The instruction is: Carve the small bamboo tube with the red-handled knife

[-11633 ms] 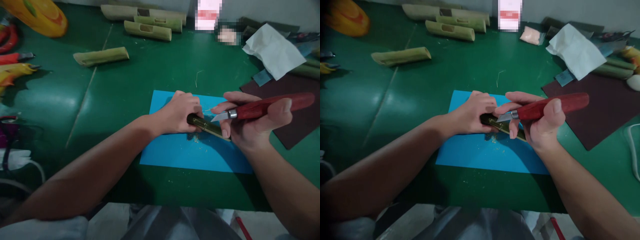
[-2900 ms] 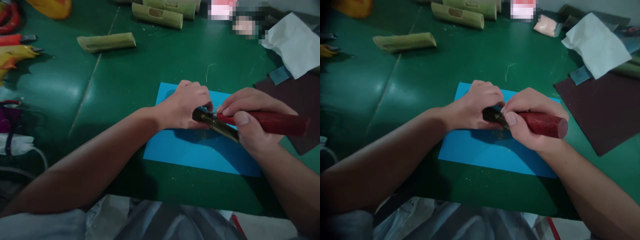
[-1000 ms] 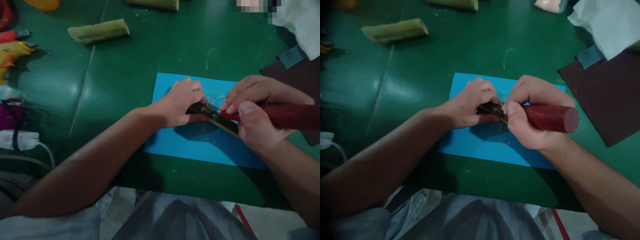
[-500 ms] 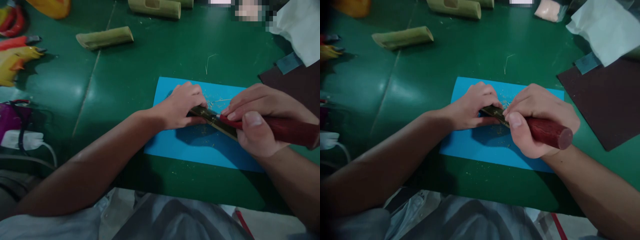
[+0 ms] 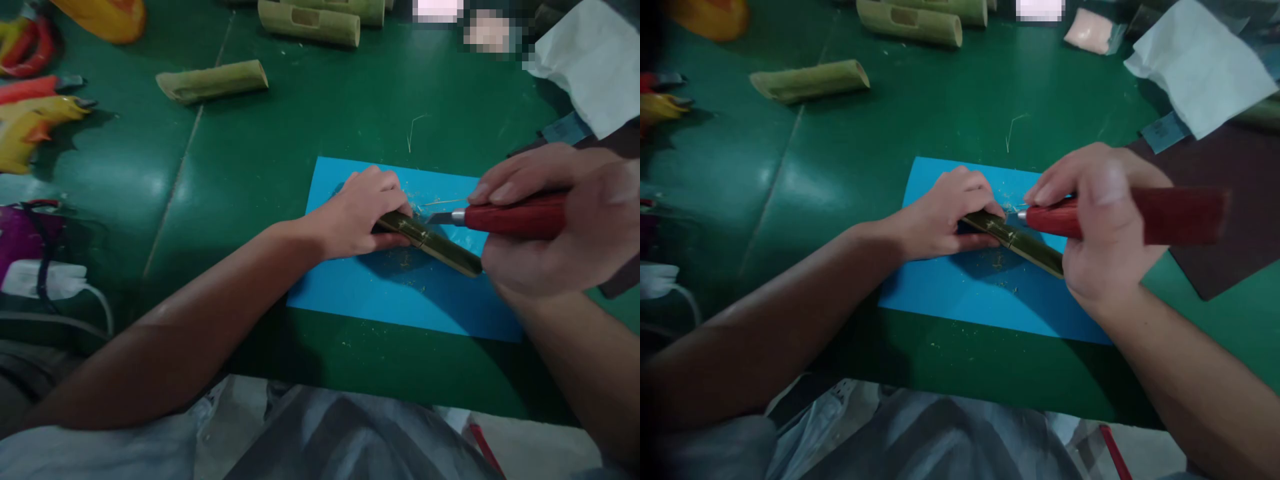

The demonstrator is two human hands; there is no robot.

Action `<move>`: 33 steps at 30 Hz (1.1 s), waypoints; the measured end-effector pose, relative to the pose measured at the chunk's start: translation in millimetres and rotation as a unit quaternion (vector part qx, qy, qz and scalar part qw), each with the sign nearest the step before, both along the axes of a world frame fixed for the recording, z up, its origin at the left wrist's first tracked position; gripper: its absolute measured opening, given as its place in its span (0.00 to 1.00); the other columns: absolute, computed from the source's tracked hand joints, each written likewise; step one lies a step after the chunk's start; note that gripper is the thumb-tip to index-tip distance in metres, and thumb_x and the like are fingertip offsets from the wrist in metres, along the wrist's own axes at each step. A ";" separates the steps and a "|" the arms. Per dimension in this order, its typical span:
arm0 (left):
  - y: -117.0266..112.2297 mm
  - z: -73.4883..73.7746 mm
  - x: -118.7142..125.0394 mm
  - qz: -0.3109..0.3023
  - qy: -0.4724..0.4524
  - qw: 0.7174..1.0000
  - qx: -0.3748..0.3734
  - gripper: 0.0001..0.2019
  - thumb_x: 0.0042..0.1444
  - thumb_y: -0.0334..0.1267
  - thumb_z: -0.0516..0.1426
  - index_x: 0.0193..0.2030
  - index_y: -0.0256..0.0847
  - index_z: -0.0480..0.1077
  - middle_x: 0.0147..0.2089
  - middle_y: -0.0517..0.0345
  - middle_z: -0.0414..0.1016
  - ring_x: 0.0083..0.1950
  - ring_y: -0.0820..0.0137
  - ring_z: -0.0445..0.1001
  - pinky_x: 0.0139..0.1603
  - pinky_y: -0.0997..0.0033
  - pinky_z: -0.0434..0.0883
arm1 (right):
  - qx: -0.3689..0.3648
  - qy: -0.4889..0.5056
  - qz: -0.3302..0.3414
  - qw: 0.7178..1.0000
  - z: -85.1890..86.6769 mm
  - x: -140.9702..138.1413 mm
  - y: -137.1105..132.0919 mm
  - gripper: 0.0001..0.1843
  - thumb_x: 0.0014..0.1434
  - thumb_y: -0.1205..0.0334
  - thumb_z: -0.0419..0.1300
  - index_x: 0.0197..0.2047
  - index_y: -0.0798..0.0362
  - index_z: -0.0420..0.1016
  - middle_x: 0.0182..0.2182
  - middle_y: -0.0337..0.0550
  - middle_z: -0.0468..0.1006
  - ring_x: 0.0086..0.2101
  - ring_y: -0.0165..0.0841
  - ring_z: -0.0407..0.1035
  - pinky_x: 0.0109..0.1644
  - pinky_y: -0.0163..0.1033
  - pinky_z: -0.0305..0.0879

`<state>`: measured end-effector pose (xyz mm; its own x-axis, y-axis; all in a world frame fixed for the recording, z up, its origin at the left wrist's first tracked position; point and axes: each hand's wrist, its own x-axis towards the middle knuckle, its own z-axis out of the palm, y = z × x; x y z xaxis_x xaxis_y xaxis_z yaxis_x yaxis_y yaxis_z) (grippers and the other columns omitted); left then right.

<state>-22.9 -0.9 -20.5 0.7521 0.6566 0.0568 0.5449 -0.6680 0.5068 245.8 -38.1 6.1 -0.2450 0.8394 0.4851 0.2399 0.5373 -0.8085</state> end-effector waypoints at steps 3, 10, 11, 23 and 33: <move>0.3 2.3 1.7 0.000 0.018 1.000 -0.002 0.17 0.68 0.55 0.63 0.52 0.46 0.79 0.54 0.48 0.78 0.56 0.52 0.74 0.57 0.51 0.67 | 0.000 -0.001 -0.003 1.000 -3.2 -25.1 -5.7 0.19 0.59 0.36 0.77 0.36 0.39 0.81 0.35 0.44 0.84 0.48 0.50 0.84 0.44 0.47 0.83; -0.5 4.3 0.9 -0.001 0.014 1.000 -0.019 0.15 0.68 0.53 0.64 0.52 0.46 0.77 0.54 0.49 0.77 0.56 0.55 0.73 0.59 0.52 0.66 | 0.076 0.064 -0.016 0.995 -7.2 -36.3 -1.0 0.23 0.69 0.32 0.66 0.34 0.40 0.85 0.29 0.41 0.85 0.33 0.41 0.82 0.37 0.48 0.81; -0.4 3.4 0.7 0.000 0.011 1.000 -0.017 0.15 0.68 0.54 0.64 0.52 0.46 0.77 0.54 0.50 0.77 0.56 0.54 0.74 0.59 0.52 0.66 | 0.086 0.070 -0.014 0.994 -8.3 -36.5 -0.8 0.23 0.69 0.32 0.66 0.34 0.40 0.86 0.30 0.40 0.85 0.32 0.41 0.81 0.36 0.48 0.81; 1.1 -1.4 0.4 0.000 0.008 1.000 0.002 0.16 0.68 0.54 0.64 0.51 0.45 0.78 0.52 0.50 0.78 0.54 0.56 0.72 0.57 0.54 0.65 | 0.110 0.049 0.042 0.992 -9.7 -32.0 -5.9 0.03 0.66 0.55 0.74 0.41 0.43 0.89 0.35 0.40 0.89 0.37 0.40 0.83 0.42 0.47 0.84; 1.2 -0.5 1.0 -0.005 -0.006 1.000 -0.001 0.18 0.68 0.56 0.64 0.52 0.45 0.80 0.52 0.47 0.79 0.53 0.55 0.74 0.57 0.51 0.66 | 0.127 0.013 0.070 0.989 -8.8 -28.8 -10.3 0.06 0.63 0.65 0.70 0.39 0.42 0.86 0.34 0.39 0.88 0.35 0.41 0.83 0.41 0.50 0.83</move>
